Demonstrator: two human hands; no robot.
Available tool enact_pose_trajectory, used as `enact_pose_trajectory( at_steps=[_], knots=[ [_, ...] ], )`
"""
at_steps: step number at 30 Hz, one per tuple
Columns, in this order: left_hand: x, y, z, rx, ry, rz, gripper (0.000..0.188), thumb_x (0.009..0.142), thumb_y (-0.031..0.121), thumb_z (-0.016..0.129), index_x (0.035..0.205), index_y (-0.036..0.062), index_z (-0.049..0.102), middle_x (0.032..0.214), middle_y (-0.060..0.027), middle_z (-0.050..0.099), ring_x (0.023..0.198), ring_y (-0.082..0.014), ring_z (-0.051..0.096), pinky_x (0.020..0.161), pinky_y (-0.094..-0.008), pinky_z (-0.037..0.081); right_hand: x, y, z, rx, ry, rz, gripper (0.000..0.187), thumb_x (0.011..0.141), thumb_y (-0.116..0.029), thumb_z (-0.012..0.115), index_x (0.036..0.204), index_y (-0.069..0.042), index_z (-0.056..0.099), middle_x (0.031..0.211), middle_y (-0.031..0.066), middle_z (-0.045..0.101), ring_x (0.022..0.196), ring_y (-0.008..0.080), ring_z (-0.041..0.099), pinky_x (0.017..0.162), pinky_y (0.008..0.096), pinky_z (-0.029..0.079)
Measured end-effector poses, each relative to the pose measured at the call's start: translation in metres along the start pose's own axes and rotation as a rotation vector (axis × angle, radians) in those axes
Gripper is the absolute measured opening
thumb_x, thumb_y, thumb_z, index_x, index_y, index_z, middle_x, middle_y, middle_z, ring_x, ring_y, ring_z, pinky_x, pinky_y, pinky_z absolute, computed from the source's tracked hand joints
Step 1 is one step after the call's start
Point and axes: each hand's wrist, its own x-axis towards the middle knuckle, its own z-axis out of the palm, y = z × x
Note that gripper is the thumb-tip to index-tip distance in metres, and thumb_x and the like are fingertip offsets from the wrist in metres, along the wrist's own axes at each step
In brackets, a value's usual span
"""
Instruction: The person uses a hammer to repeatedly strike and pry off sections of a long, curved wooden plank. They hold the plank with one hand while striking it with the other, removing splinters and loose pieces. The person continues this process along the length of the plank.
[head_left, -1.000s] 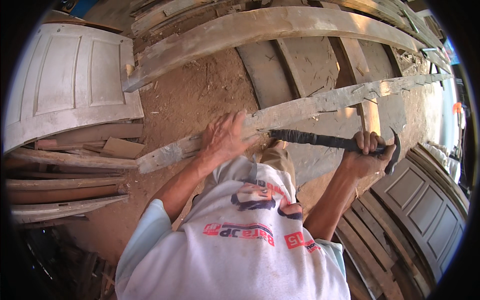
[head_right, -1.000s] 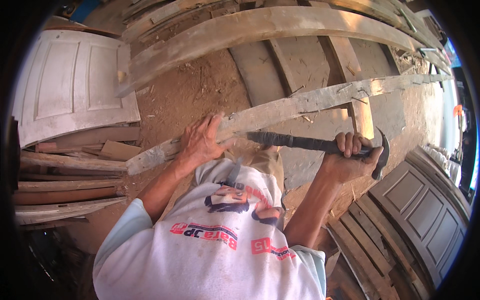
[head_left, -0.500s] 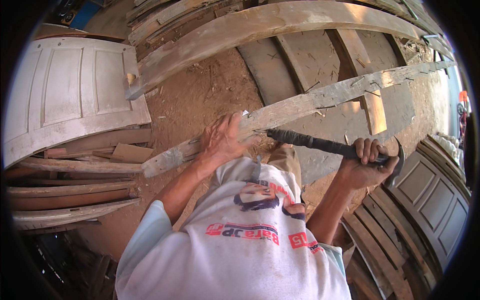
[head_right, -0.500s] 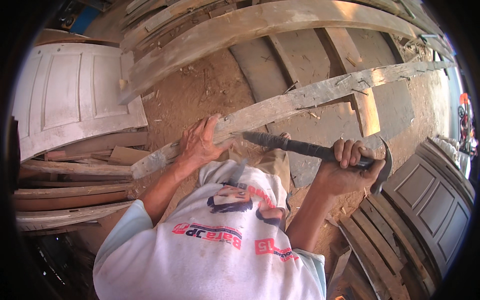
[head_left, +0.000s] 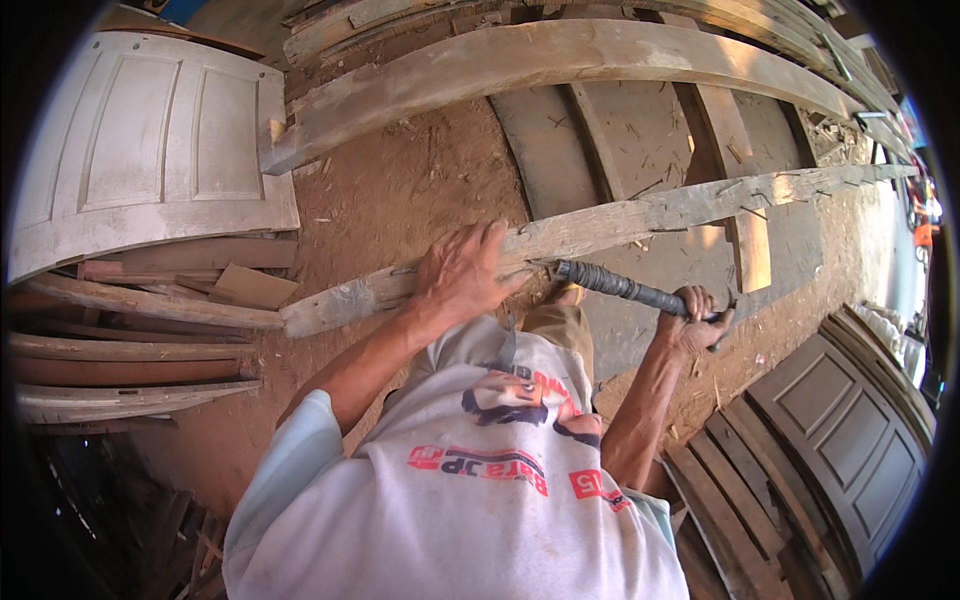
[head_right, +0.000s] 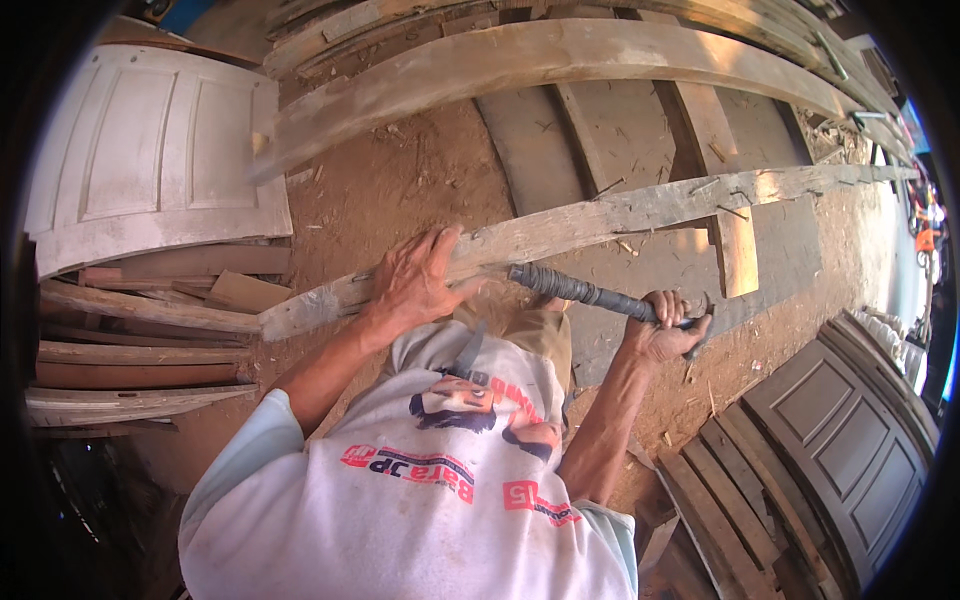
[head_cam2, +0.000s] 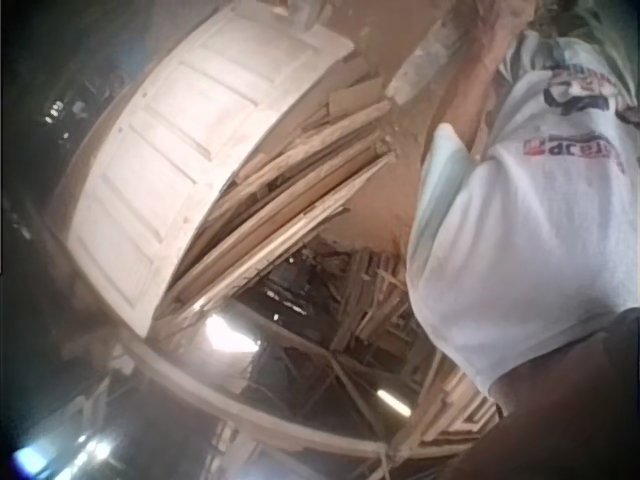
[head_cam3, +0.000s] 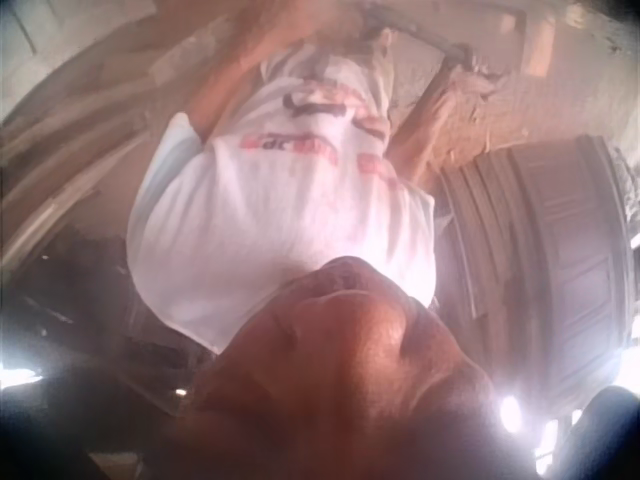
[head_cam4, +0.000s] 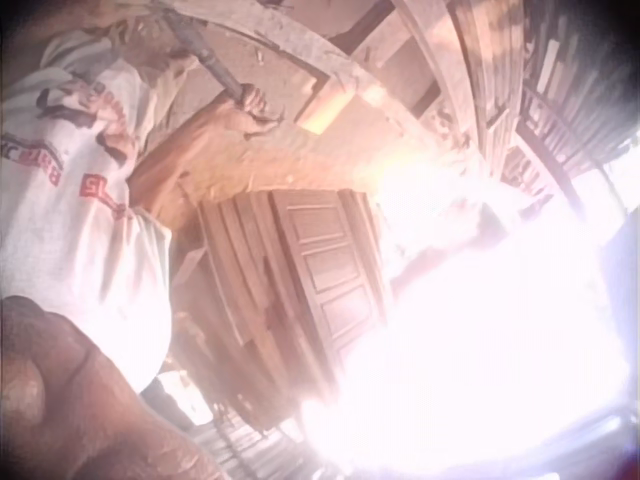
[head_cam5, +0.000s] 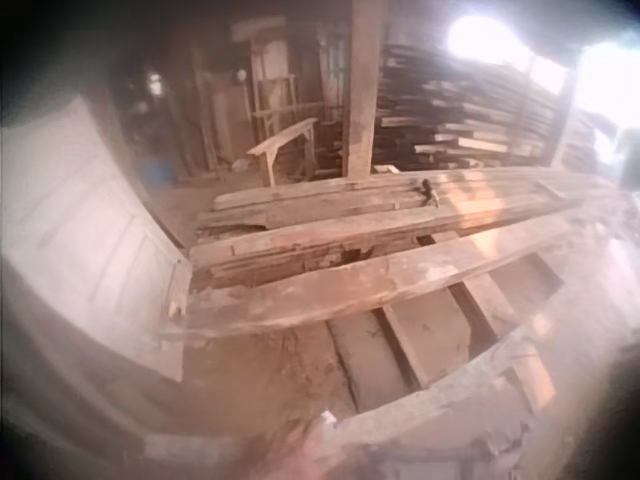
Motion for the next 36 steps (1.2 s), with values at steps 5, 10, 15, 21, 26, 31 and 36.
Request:
enact_pose_trajectory(
  at_steps=[5,10,15,21,26,31,36],
  knots=[
    [0.0,0.002,-0.001,0.01,-0.013,-0.03,0.067,0.081,0.042,0.078,0.128,-0.0005,0.054,0.116,-0.022,0.064,0.103,-0.0385,0.065,0.091,-0.0488,0.051,-0.049,0.039,0.124,-0.415,-0.353,-0.205,0.064,0.102,-0.06,0.047,0.077,-0.002,0.058,0.059,-0.0007,0.041,0.043,0.0082,0.037,0.042,0.0237,0.034],
    [0.001,0.002,-0.005,0.045,-0.031,-0.031,0.067,0.082,0.043,0.077,0.127,-0.0005,0.054,0.116,-0.0221,0.064,0.105,-0.0388,0.064,0.091,-0.0487,0.051,-0.064,0.053,0.148,-0.615,-0.457,-0.31,0.069,0.104,-0.061,0.04,0.076,-0.002,0.062,0.062,-0.0007,0.044,0.042,0.0069,0.033,0.041,0.0231,0.028],
    [0.002,0.004,-0.003,-0.003,0.002,-0.016,0.065,0.082,0.042,0.077,0.125,-0.0003,0.054,0.111,-0.0216,0.064,0.103,-0.039,0.064,0.089,-0.049,0.051,-0.081,0.064,0.155,-0.641,-0.542,-0.368,0.064,0.105,-0.058,0.04,0.082,-0.003,0.065,0.061,-0.0002,0.045,0.042,0.0062,0.033,0.041,0.0225,0.028],
    [0.003,0.003,-0.001,0.016,-0.011,-0.017,0.065,0.081,0.042,0.078,0.125,0.0002,0.055,0.11,-0.0214,0.065,0.101,-0.0397,0.065,0.088,-0.0492,0.051,-0.1,0.079,0.169,-0.698,-0.626,-0.372,0.067,0.106,-0.059,0.035,0.086,-0.004,0.067,0.061,0.0002,0.045,0.041,0.007,0.033,0.041,0.023,0.03],
    [0.002,0.004,-0.001,0.017,0.004,-0.033,0.067,0.082,0.045,0.077,0.127,0.0009,0.055,0.113,-0.0222,0.064,0.103,-0.0401,0.064,0.09,-0.0495,0.051,-0.063,0.058,0.15,-0.599,-0.471,-0.29,0.059,0.105,-0.052,0.046,0.084,-0.001,0.066,0.059,-0.0018,0.042,0.043,0.0066,0.034,0.043,0.0218,0.03],
    [0.002,0.005,-0.004,0.002,-0.024,-0.056,0.067,0.084,0.047,0.075,0.129,0.0011,0.054,0.115,-0.0227,0.063,0.105,-0.0396,0.064,0.092,-0.0491,0.05,-0.03,0.044,0.112,-0.434,-0.35,-0.187,0.056,0.105,-0.052,0.046,0.082,-0.005,0.065,0.058,-0.0011,0.041,0.04,0.0053,0.031,0.038,0.0214,0.026],
    [-0.002,0.001,-0.001,0.024,0.019,-0.017,0.067,0.084,0.046,0.075,0.127,0.0004,0.053,0.113,-0.0199,0.064,0.104,-0.0368,0.064,0.091,-0.0478,0.051,-0.068,0.063,0.139,-0.569,-0.576,-0.257,0.058,0.106,-0.053,0.043,0.086,-0.003,0.065,0.059,-0.0004,0.042,0.039,0.0063,0.033,0.038,0.0231,0.028]
  ],
)
